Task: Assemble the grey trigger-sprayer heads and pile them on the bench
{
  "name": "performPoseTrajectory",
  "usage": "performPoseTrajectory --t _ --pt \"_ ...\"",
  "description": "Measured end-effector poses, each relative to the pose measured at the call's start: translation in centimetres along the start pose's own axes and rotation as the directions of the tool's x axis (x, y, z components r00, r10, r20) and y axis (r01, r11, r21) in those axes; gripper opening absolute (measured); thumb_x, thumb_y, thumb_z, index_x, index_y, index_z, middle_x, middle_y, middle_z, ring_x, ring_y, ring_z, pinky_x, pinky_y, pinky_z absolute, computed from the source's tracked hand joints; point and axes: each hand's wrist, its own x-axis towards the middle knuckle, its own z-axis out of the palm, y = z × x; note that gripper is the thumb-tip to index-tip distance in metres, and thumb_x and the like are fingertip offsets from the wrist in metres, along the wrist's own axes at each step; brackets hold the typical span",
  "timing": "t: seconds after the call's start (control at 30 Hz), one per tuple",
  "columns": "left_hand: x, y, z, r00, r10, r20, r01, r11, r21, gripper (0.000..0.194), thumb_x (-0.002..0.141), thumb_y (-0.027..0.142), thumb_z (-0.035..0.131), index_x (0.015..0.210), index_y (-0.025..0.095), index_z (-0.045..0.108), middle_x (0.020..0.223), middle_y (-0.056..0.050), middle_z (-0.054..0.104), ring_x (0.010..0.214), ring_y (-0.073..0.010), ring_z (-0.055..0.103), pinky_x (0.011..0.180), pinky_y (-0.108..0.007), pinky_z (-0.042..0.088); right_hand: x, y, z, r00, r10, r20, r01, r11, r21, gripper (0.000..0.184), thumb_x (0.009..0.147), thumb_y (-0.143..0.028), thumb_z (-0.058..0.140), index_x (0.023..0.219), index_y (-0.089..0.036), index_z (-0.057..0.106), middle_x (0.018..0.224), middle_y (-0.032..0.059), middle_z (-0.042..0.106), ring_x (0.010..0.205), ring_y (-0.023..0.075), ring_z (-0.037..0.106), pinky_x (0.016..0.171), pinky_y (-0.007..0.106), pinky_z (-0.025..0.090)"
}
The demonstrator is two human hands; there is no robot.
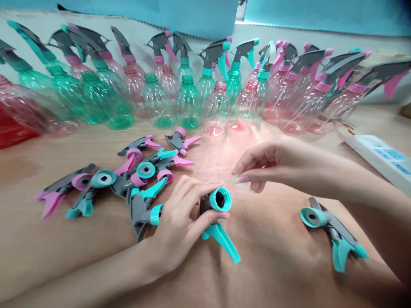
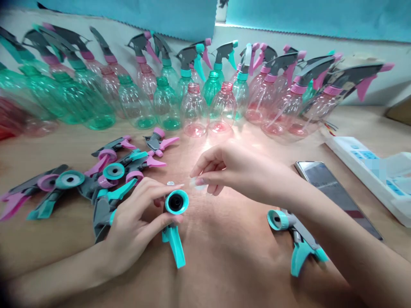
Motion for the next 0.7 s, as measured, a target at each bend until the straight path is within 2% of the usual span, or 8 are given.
performPoseTrajectory --t 0.13,0.23,0.37,0.5,0.6,0.7 --pt "-0.2 0.1 0.1 1.0 -0.014 0.004 0.015 0.995 -0.097 0.03 0.082 0.017 0.065 0.11 0.022 0.056 0.086 0.002 0.053 0.072 -0.0099 0.051 0.058 -0.018 0.044 -0.2 -0.1 -0.3 0.993 -0.111 0.039 0.107 0.99 0.087 0.019 0.082 -0.028 0.062 0.097 -0.02 0.071 0.086 0.0015 0.072 0.077 0.0138 0.066 0.066 0.023 0.054" --pt "-0.3 0.0 0.2 1.0 -0.014 -0.006 0.013 0.992 -0.127 0.031 0.081 0.015 0.066 0.109 0.023 0.056 0.086 0.002 0.053 0.07 -0.0093 0.052 0.055 -0.016 0.045 -0.4 -0.4 0.2 0.985 -0.172 0.014 0.17 0.982 0.08 0.017 0.082 -0.026 0.063 0.095 -0.021 0.071 0.084 -0.0011 0.072 0.077 0.0118 0.065 0.066 0.021 0.054" --pt "-0.2 -0.2 0.2 1.0 -0.003 0.001 0.003 0.992 -0.123 0.034 0.082 0.016 0.064 0.113 0.025 0.055 0.087 0.001 0.053 0.07 -0.0099 0.052 0.055 -0.016 0.046 -0.7 -1.0 1.4 0.987 -0.15 -0.054 0.152 0.988 0.036 0.008 0.078 -0.03 0.067 0.082 -0.023 0.07 0.073 -0.0052 0.071 0.069 0.0097 0.065 0.06 0.02 0.051" --pt "-0.1 -0.1 0.1 1.0 0.0 0.001 0.0 0.994 -0.111 0.032 0.082 0.019 0.064 0.112 0.024 0.055 0.086 0.001 0.053 0.071 -0.0108 0.053 0.055 -0.017 0.047 -0.3 -1.0 2.4 0.983 -0.16 -0.09 0.162 0.987 0.013 0.009 0.076 -0.03 0.068 0.075 -0.021 0.065 0.074 -0.0046 0.069 0.071 0.0105 0.064 0.064 0.023 0.05" --pt "-0.2 -0.1 0.1 1.0 -0.022 0.006 0.023 0.992 -0.122 0.032 0.082 0.019 0.064 0.113 0.024 0.055 0.087 0.0 0.054 0.072 -0.0111 0.054 0.056 -0.018 0.048 -0.1 -0.9 2.1 0.97 -0.2 -0.137 0.196 0.98 -0.038 0.008 0.074 -0.026 0.069 0.076 -0.021 0.063 0.077 -0.0033 0.067 0.072 0.012 0.062 0.066 0.026 0.05" --pt "-0.2 -0.1 0.1 0.999 -0.029 0.022 0.031 0.991 -0.127 0.034 0.082 0.018 0.064 0.114 0.025 0.055 0.088 0.0 0.054 0.072 -0.0106 0.054 0.056 -0.017 0.048 -0.2 -1.1 1.4 0.964 -0.229 -0.132 0.219 0.972 -0.087 0.004 0.076 -0.024 0.066 0.078 -0.022 0.065 0.079 -0.0023 0.068 0.072 0.0129 0.062 0.064 0.026 0.049"
